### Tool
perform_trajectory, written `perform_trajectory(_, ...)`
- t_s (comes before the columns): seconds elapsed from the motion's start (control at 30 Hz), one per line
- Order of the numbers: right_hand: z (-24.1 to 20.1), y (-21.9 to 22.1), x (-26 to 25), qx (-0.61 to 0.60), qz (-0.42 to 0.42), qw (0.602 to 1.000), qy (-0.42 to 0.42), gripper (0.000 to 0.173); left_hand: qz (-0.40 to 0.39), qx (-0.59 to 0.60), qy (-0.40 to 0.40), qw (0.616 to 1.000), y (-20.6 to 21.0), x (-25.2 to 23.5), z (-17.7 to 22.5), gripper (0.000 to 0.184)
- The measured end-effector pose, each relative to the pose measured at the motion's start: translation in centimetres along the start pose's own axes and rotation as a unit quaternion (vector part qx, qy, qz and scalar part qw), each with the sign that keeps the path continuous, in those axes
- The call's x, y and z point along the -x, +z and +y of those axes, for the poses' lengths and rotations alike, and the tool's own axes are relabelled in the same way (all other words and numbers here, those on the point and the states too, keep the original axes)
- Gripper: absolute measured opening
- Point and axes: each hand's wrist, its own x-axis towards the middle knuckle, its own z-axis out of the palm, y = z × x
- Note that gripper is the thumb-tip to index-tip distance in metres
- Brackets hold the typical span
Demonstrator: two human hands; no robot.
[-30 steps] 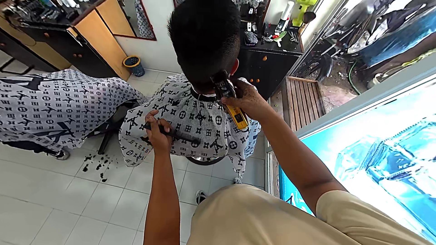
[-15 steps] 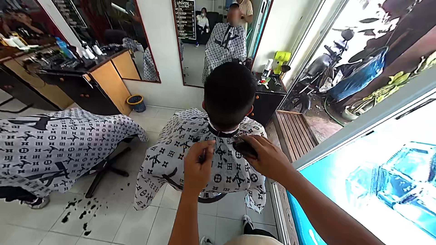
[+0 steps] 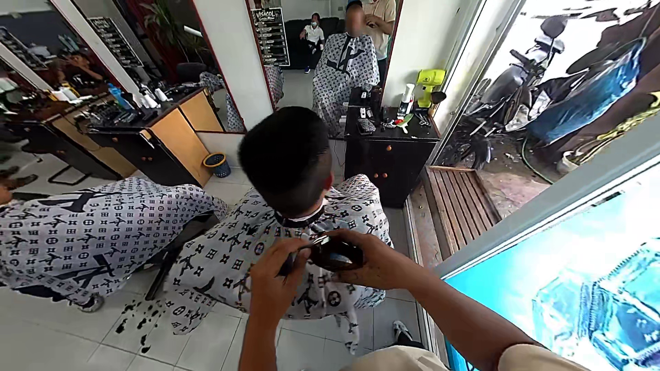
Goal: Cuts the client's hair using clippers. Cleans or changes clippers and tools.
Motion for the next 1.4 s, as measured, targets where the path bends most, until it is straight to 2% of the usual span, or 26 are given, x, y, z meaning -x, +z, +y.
perform_trajectory(0.07, 2.3, -3.4, 1.2, -0.057, -0.032, 0.998, -0.015, 0.07, -0.011, -0.05, -0.038, 0.998, 0.7, 1.1, 1.6, 0.029)
perform_trajectory(0.13, 4.7, -7.2, 2.2, -0.129, -0.055, 0.99, -0.007, 0.071, -0.003, -0.025, -0.125, 0.992, 0.0, 2.8, 3.3, 0.029)
perform_trajectory(0.17, 5.9, -8.8, 2.6, -0.177, -0.06, 0.982, 0.008, 0.069, 0.032, -0.036, -0.17, 0.984, -0.4, 4.0, 4.0, 0.032)
perform_trajectory(0.2, 7.1, -10.2, 3.0, -0.23, -0.06, 0.971, 0.032, 0.066, 0.075, -0.1, -0.206, 0.971, -0.7, 5.2, 4.6, 0.035)
perform_trajectory(0.23, 8.1, -11.2, 3.4, -0.285, -0.056, 0.955, 0.063, 0.062, 0.106, -0.176, -0.236, 0.95, -0.9, 6.2, 5.1, 0.041)
perform_trajectory(0.3, 9.9, -12.6, 4.1, -0.411, -0.055, 0.9, 0.138, 0.053, 0.154, -0.256, -0.271, 0.915, -0.9, 7.6, 6.3, 0.044)
perform_trajectory(0.37, 11.3, -13.3, 4.5, -0.509, -0.084, 0.832, 0.204, 0.045, 0.215, -0.265, -0.272, 0.9, -0.4, 7.3, 8.1, 0.042)
perform_trajectory(0.4, 12.0, -13.4, 4.7, -0.52, -0.108, 0.818, 0.22, 0.045, 0.247, -0.235, -0.277, 0.898, 0.0, 6.7, 8.9, 0.042)
perform_trajectory(0.53, 12.7, -13.3, 4.4, -0.462, -0.194, 0.844, 0.193, 0.05, 0.394, 0.001, -0.313, 0.864, 3.3, 0.0, 12.0, 0.029)
perform_trajectory(0.63, 12.0, -13.4, 3.6, -0.465, -0.222, 0.839, 0.178, 0.043, 0.365, 0.22, -0.257, 0.867, 4.7, -4.1, 11.4, 0.035)
perform_trajectory(0.73, 11.4, -14.0, 2.5, -0.445, -0.23, 0.847, 0.175, 0.04, 0.359, 0.305, -0.216, 0.855, 6.5, -8.0, 10.9, 0.035)
perform_trajectory(0.83, 11.3, -14.8, 1.1, -0.418, -0.238, 0.862, 0.16, 0.041, 0.407, 0.315, -0.227, 0.827, 8.6, -10.8, 10.5, 0.036)
perform_trajectory(0.9, 11.4, -15.7, -0.2, -0.402, -0.244, 0.871, 0.141, 0.045, 0.422, 0.272, -0.262, 0.824, 10.0, -11.6, 10.3, 0.029)
perform_trajectory(0.97, 11.6, -17.0, -1.8, -0.386, -0.25, 0.88, 0.122, 0.046, 0.411, 0.193, -0.271, 0.849, 11.3, -11.8, 10.0, 0.022)
perform_trajectory(1.03, 12.1, -18.4, -4.0, -0.365, -0.261, 0.888, 0.101, 0.047, 0.402, 0.161, -0.241, 0.868, 12.2, -12.1, 10.0, 0.023)
perform_trajectory(1.13, 12.8, -20.4, -7.8, -0.3, -0.29, 0.907, 0.051, 0.052, 0.412, 0.124, -0.221, 0.875, 12.9, -13.4, 10.3, 0.023)
perform_trajectory(1.2, 13.1, -21.4, -10.4, -0.234, -0.308, 0.922, 0.008, 0.055, 0.382, 0.037, -0.214, 0.898, 13.5, -13.9, 10.2, 0.018)
perform_trajectory(1.27, 13.2, -22.1, -12.6, -0.205, -0.323, 0.924, -0.011, 0.057, 0.351, 0.002, -0.204, 0.914, 13.9, -13.8, 10.2, 0.018)
perform_trajectory(1.33, 13.3, -22.4, -14.4, -0.243, -0.349, 0.905, 0.009, 0.055, 0.383, 0.05, -0.201, 0.9, 13.3, -12.4, 10.1, 0.022)
perform_trajectory(1.4, 13.4, -22.3, -16.0, -0.304, -0.384, 0.871, 0.032, 0.048, 0.473, 0.13, -0.164, 0.856, 12.0, -10.6, 9.5, 0.037)
